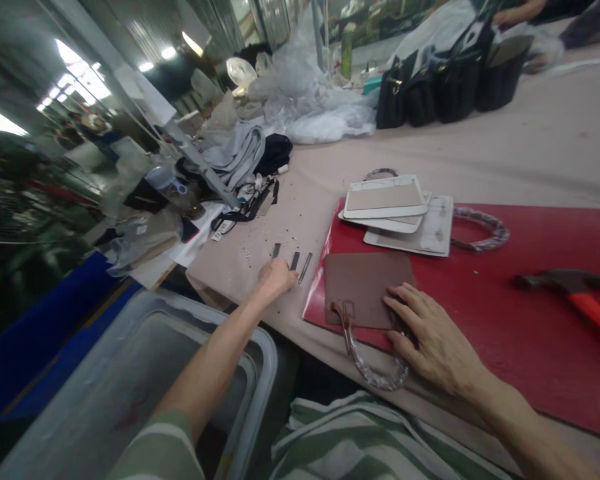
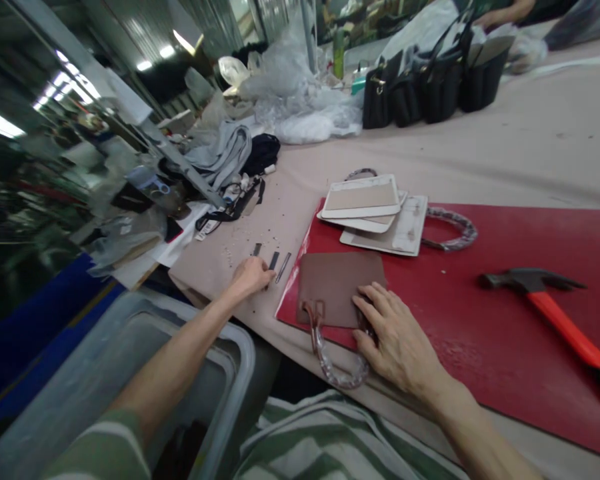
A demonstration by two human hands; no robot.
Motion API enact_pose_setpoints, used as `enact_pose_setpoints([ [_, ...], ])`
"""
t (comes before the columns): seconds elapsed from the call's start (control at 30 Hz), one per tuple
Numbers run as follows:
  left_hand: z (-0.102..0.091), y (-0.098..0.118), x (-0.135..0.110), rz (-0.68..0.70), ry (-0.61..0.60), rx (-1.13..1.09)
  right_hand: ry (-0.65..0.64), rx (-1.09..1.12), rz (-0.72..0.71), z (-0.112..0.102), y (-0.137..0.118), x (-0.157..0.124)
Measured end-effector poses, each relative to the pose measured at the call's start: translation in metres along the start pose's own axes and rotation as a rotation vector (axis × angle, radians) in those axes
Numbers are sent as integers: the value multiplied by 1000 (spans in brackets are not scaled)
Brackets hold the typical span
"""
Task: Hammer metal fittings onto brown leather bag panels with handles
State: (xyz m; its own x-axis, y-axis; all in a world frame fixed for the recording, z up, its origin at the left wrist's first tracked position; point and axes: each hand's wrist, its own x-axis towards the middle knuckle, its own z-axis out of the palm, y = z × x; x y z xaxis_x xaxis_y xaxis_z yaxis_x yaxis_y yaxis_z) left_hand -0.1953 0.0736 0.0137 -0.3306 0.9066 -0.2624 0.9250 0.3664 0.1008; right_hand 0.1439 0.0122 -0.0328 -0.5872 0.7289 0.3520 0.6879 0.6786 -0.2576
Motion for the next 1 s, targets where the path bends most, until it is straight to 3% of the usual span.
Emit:
enact_pose_setpoints([
  [0.2,-9,13,18,4,-75,50,-55,55,54,-5,-5,1],
  [0.33,-9,4,18,21,-95,34,-73,79,76,-7,-6,2],
  [0.43,-4,-9,13,66,-15,-235,-81,99,90,-9,-8,3],
  [0.53,3,-12,-2,99,84,-753,-98,118,108,-12,-9,4],
  [0.63,12,2,-27,132,103,-1218,-109,133,126,-14,-11,5],
  [0.73,28,24,-50,137,87,-1506,-107,144,127,-14,-11,5],
  [0.87,53,47,-71,133,33,-1715,-111,134,116,-13,-9,4],
  [1.0,63,60,-87,281,31,-1594,-116,129,113,-12,-9,4],
])
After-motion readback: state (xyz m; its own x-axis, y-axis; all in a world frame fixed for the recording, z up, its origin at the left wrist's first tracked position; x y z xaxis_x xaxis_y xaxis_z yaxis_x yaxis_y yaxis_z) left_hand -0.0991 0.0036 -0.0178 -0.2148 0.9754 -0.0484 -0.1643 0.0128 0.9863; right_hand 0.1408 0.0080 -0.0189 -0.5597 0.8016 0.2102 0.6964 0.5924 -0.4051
